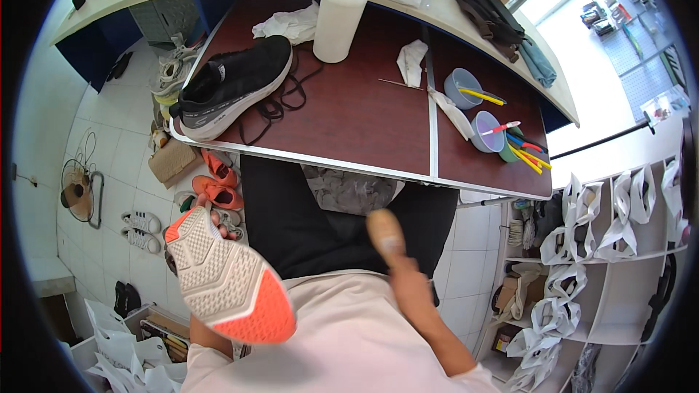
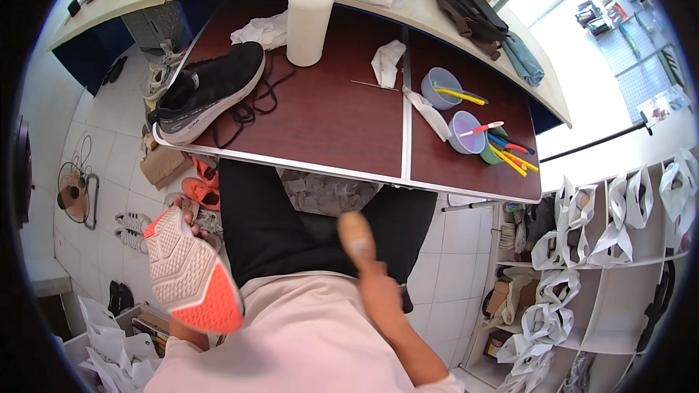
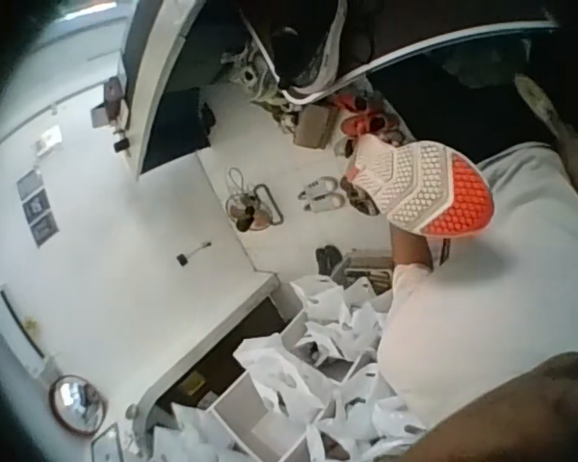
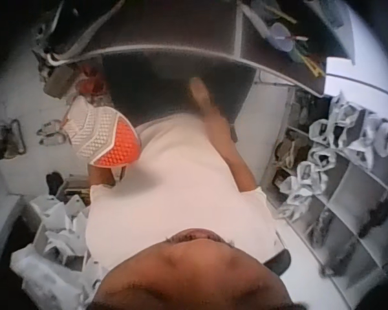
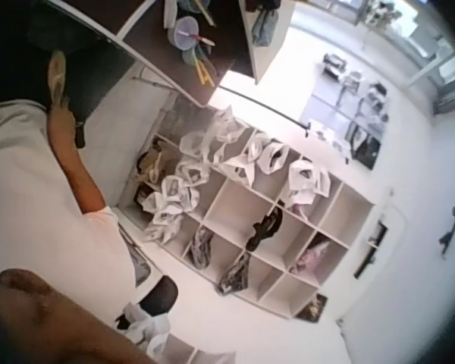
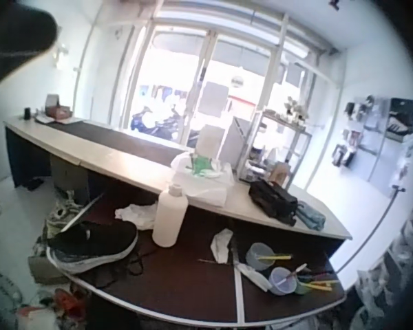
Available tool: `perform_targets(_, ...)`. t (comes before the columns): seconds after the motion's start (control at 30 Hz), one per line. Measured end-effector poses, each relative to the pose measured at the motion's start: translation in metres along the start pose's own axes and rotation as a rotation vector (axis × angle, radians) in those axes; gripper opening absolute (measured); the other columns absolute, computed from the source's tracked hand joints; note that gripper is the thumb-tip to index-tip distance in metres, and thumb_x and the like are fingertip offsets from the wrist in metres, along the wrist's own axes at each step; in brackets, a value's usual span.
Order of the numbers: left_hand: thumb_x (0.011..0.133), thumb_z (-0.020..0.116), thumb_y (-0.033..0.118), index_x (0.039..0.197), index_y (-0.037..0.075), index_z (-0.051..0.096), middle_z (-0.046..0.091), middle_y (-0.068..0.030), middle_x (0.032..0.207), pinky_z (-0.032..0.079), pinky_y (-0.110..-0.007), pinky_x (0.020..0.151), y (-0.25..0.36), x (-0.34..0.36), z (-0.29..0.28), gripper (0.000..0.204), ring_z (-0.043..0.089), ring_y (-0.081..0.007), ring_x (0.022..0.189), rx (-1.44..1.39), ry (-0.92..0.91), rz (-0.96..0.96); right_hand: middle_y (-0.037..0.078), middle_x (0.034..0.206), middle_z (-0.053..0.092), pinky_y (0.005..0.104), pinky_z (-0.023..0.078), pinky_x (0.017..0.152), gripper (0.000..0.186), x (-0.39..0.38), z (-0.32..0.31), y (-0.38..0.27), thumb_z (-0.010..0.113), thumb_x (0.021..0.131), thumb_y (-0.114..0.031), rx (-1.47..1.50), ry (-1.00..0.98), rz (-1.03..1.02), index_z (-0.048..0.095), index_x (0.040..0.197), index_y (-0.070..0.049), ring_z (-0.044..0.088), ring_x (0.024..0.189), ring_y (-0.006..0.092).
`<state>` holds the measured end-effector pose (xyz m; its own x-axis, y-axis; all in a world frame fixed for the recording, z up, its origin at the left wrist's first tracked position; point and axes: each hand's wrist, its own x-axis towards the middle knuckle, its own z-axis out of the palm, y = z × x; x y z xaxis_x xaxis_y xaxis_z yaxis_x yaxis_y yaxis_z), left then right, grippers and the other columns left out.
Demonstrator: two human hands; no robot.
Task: Removing debris from a sneaker sole using a pick tool.
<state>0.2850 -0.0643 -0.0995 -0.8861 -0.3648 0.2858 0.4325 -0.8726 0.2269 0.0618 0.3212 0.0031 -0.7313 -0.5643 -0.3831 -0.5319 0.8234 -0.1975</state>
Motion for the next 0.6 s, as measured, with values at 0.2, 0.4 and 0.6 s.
perform_targets(0.2, 0.070, 0.092, 0.043, 0.158, 0.006, 0.021, 0.052, -0.0271, 0.130, 0.050, -0.064, 0.101, -0.021, -0.003, 0.021, 0.119, 0.059, -0.0463, 0.119, 0.060, 0.060, 0.191, 0.027, 0.117, 0.064, 0.0527, 0.054, 0.080, 0.055, 0.006, -0.061, 0.000, 0.061, 0.090, -0.001, 0.282, 0.244, -0.160, 0.047, 0.144, -0.004, 0.065, 0.097, 0.0478)
perform_targets(0.4, 0.067, 0.092, 0.048, 0.157, 0.003, 0.021, 0.055, -0.0269, 0.125, 0.047, -0.063, 0.104, -0.019, -0.007, 0.015, 0.123, 0.063, -0.0469, 0.113, 0.095, -0.027, 0.160, 0.029, 0.116, 0.064, 0.0516, 0.054, 0.080, 0.054, 0.003, -0.050, 0.001, 0.061, 0.093, -0.006, 0.097, 0.052, -0.042, 0.047, 0.145, -0.005, 0.065, 0.098, 0.0483)
perform_targets(0.6, 0.101, 0.060, 0.032, 0.161, 0.013, 0.021, 0.056, -0.0181, 0.114, 0.048, -0.063, 0.099, 0.024, -0.036, 0.005, 0.074, 0.065, -0.0393, 0.101, 0.270, -0.043, 0.081, 0.014, 0.100, 0.063, 0.0420, 0.055, 0.071, 0.049, 0.059, -0.016, -0.103, 0.061, 0.098, -0.007, 0.672, -0.188, -0.779, 0.053, 0.144, -0.020, 0.066, 0.078, 0.0381)
